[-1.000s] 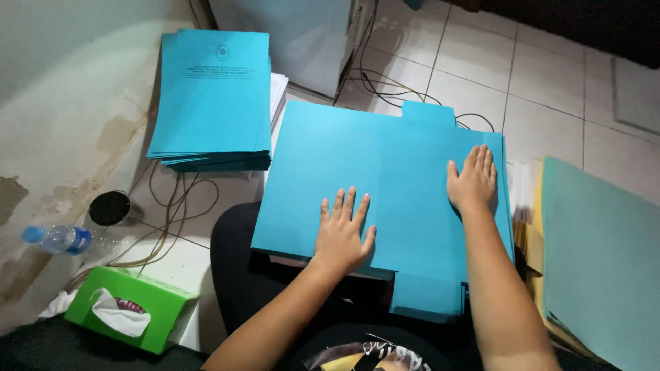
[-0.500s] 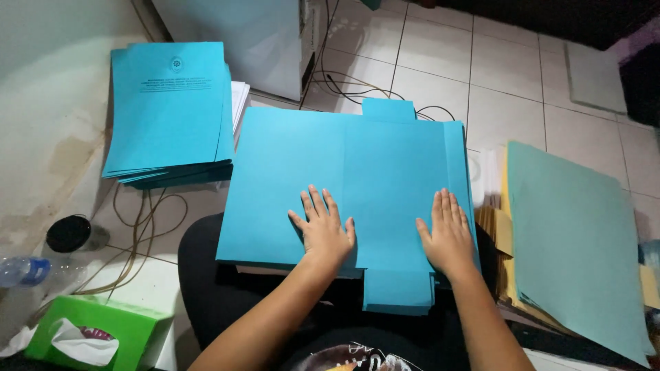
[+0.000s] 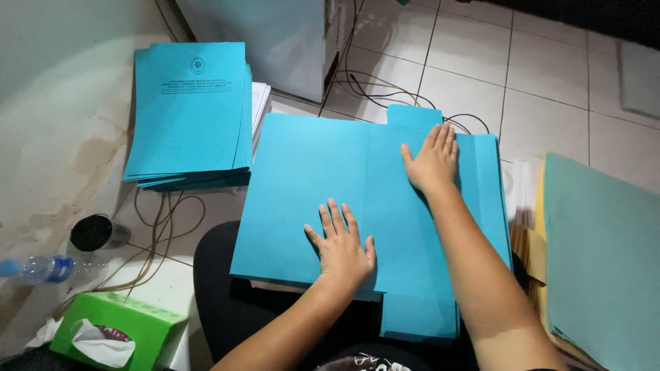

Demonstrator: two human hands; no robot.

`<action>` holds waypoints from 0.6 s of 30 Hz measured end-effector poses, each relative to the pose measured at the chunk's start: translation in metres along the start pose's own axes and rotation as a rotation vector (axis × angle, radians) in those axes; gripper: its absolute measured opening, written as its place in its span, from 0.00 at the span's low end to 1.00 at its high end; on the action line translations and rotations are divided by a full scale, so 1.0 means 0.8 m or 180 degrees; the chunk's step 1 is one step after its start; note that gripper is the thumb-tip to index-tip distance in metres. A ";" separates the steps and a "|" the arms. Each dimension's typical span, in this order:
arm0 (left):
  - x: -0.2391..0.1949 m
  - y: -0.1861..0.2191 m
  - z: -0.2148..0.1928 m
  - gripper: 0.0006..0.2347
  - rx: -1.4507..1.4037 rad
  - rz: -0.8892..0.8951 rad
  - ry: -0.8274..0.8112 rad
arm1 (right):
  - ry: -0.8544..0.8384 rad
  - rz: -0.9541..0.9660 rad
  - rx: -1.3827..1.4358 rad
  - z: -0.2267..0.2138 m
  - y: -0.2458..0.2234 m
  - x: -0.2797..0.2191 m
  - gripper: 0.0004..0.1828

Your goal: The person sits on the floor and repeatedly folds light blue file folders in half. They pick up a folder from a stack, fold it, and place it onto a growing pile of folded folders.

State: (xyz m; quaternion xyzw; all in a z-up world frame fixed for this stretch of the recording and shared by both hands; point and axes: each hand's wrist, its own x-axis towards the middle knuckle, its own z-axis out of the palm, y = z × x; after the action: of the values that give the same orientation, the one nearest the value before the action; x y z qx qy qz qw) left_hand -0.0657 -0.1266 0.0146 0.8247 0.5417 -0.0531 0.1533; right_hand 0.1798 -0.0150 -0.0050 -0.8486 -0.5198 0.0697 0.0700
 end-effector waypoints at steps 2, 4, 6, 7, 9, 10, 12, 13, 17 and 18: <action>0.000 0.000 -0.003 0.35 0.0003 0.0011 -0.0034 | -0.0061 -0.0300 0.0065 -0.004 -0.051 -0.017 0.49; 0.000 0.002 -0.004 0.35 0.0000 0.0005 -0.0071 | -0.0131 -0.0617 0.0129 0.004 -0.065 -0.009 0.47; 0.000 -0.001 -0.003 0.35 -0.0077 0.0006 -0.0087 | 0.0160 -0.0427 0.0044 0.029 -0.047 0.022 0.45; -0.001 0.000 -0.003 0.35 -0.0074 -0.0029 -0.0087 | 0.0146 -0.0458 0.0057 0.032 -0.049 0.023 0.45; 0.002 0.000 -0.006 0.35 -0.0156 0.0016 -0.0084 | 0.0207 -0.0497 -0.0002 0.035 -0.053 0.028 0.46; 0.001 -0.002 -0.006 0.35 -0.0152 -0.0003 -0.0071 | 0.0212 -0.0518 0.0007 0.021 -0.057 0.013 0.46; -0.001 0.001 -0.005 0.35 -0.0253 -0.0009 -0.0102 | -0.0137 -0.0714 -0.0001 -0.010 -0.056 -0.017 0.45; 0.003 0.000 -0.004 0.35 -0.0273 -0.0014 -0.0132 | -0.0168 -0.0710 -0.0017 -0.016 -0.040 -0.022 0.45; -0.001 0.000 0.008 0.35 -0.0263 -0.0016 -0.0021 | 0.0105 0.0140 -0.0172 -0.010 0.042 -0.050 0.45; 0.001 0.002 0.006 0.34 -0.0230 -0.0025 0.0029 | 0.0247 0.0467 -0.0177 -0.008 0.065 -0.052 0.46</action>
State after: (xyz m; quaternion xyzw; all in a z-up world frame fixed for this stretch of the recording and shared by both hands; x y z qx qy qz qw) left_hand -0.0639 -0.1278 0.0100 0.8168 0.5472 -0.0304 0.1803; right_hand 0.2077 -0.0757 -0.0065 -0.8880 -0.4548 0.0273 0.0613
